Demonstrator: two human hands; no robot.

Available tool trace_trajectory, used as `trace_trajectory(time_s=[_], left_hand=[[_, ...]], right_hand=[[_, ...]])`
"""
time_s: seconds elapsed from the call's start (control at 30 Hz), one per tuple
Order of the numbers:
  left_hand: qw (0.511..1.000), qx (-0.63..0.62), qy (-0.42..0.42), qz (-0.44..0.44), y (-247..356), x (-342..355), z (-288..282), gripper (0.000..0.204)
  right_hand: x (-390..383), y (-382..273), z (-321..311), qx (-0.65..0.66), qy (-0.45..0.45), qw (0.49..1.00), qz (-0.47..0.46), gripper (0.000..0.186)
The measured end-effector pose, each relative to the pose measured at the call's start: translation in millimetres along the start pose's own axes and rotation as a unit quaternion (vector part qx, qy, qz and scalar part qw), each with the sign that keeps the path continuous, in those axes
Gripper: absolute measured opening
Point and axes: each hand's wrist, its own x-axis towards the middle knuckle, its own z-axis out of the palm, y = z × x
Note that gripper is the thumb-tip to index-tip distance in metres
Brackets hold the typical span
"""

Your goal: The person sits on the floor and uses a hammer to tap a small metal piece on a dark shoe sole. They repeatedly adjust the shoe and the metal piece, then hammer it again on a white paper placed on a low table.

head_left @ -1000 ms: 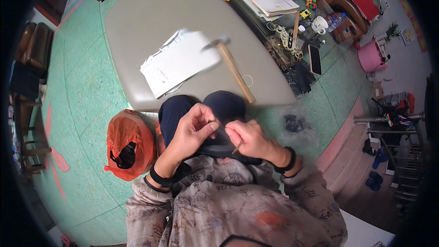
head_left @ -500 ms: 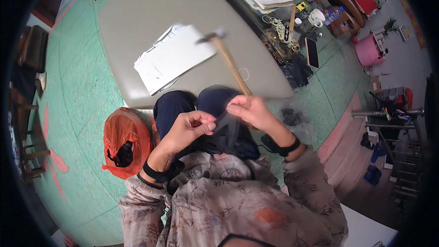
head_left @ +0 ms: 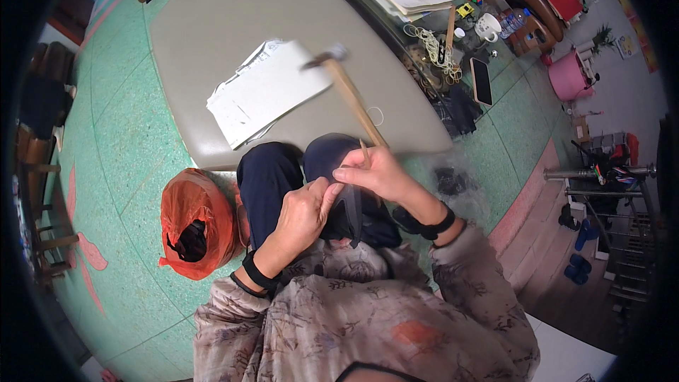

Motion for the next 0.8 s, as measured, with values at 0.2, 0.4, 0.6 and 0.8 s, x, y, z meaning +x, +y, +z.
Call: trace_trajectory(time_s=[0.2,0.4,0.6,0.8], left_hand=[[0.994,-0.102,0.024,-0.041,-5,-3,2,0.035],[0.907,-0.4,0.028,-0.128,-9,7,13,0.031],[0.644,-0.724,-0.108,-0.223,-3,10,-12,0.014],[0.634,-0.724,-0.013,-0.271,-3,9,-6,0.007]], right_hand=[[-7,3,-5,0.19,-0.037,0.979,0.067,0.02],[-10,-2,-4,0.127,-0.048,0.99,-0.041,0.009],[-9,-4,-13,0.07,0.0,0.996,-0.054,0.01],[-23,-13,9,-0.247,0.047,0.947,-0.199,0.003]])
